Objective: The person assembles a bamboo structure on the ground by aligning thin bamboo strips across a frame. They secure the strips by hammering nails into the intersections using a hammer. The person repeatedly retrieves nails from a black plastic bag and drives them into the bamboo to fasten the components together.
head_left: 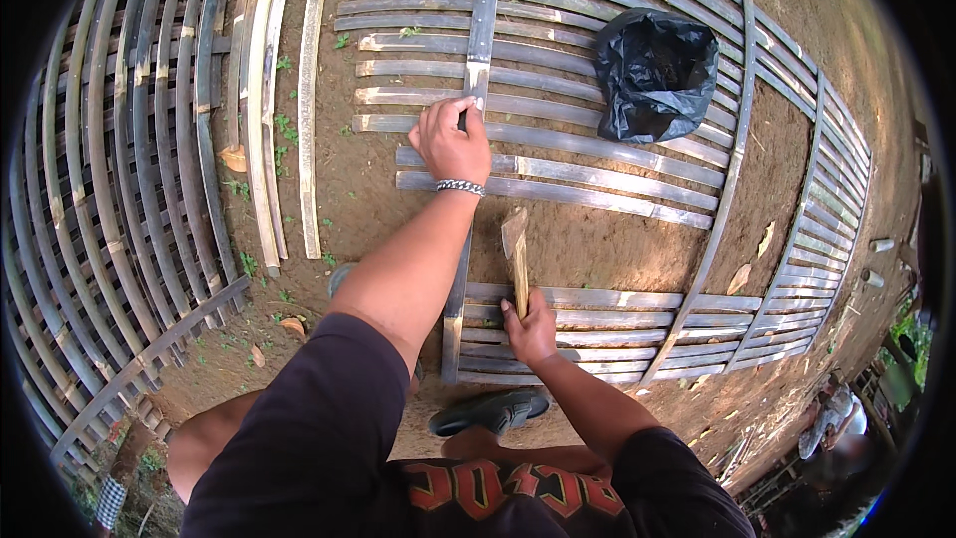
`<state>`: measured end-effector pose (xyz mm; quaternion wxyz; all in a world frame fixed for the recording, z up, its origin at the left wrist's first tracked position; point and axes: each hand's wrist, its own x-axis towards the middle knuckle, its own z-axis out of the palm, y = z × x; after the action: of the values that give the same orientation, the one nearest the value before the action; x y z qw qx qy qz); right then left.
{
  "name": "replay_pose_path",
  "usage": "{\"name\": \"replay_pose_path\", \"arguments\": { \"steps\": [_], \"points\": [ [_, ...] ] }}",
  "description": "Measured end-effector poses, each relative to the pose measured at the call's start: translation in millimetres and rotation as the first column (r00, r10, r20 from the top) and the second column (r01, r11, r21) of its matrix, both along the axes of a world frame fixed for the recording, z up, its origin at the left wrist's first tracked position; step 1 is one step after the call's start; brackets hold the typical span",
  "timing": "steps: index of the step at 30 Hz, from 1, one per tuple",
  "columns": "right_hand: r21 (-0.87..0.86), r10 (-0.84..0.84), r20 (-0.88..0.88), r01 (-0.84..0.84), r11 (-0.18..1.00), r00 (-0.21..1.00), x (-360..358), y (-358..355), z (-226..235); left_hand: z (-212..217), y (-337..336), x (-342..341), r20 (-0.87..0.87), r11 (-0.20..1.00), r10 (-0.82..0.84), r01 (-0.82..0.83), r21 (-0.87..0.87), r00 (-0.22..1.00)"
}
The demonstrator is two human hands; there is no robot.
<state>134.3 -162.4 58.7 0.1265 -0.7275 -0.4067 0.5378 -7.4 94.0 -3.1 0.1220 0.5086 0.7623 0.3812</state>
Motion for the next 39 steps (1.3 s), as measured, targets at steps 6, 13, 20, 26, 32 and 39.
{"name": "replay_pose_path", "arguments": {
  "steps": [6, 13, 20, 26, 32, 39],
  "points": [
    [-0.128, -0.018, -0.101, 0.005, 0.992, 0.995, 7, 15, 13, 7, 3, 1, -0.037, 0.999, 0.008, -0.009, -0.05, 0.999],
    [0.024, -0.046, -0.225, 0.053, 0.998, 0.973, 16, 66, 25, 5, 4, -3, -0.042, 0.998, 0.0, -0.003, -0.066, 0.999],
    [0.125, 0.014, -0.324, 0.029, 0.992, 0.946, 9, 138, 55, 6, 3, -6, -0.042, 0.998, 0.021, -0.024, -0.057, 0.999],
    [0.2, 0.14, -0.057, -0.126, 0.972, 0.989, 12, 123, 29, 11, 4, 0, 0.013, 0.997, 0.017, -0.016, -0.075, 1.0],
    [0.214, 0.201, -0.008, -0.195, 0.957, 0.98, 0, 145, 52, 16, 3, -3, 0.023, 0.997, 0.024, -0.022, -0.08, 0.999],
    [0.364, 0.353, 0.196, -0.403, 0.84, 0.915, 5, 174, 49, 16, 5, -2, 0.03, 0.997, 0.031, -0.029, -0.072, 0.999]
  ]
}}
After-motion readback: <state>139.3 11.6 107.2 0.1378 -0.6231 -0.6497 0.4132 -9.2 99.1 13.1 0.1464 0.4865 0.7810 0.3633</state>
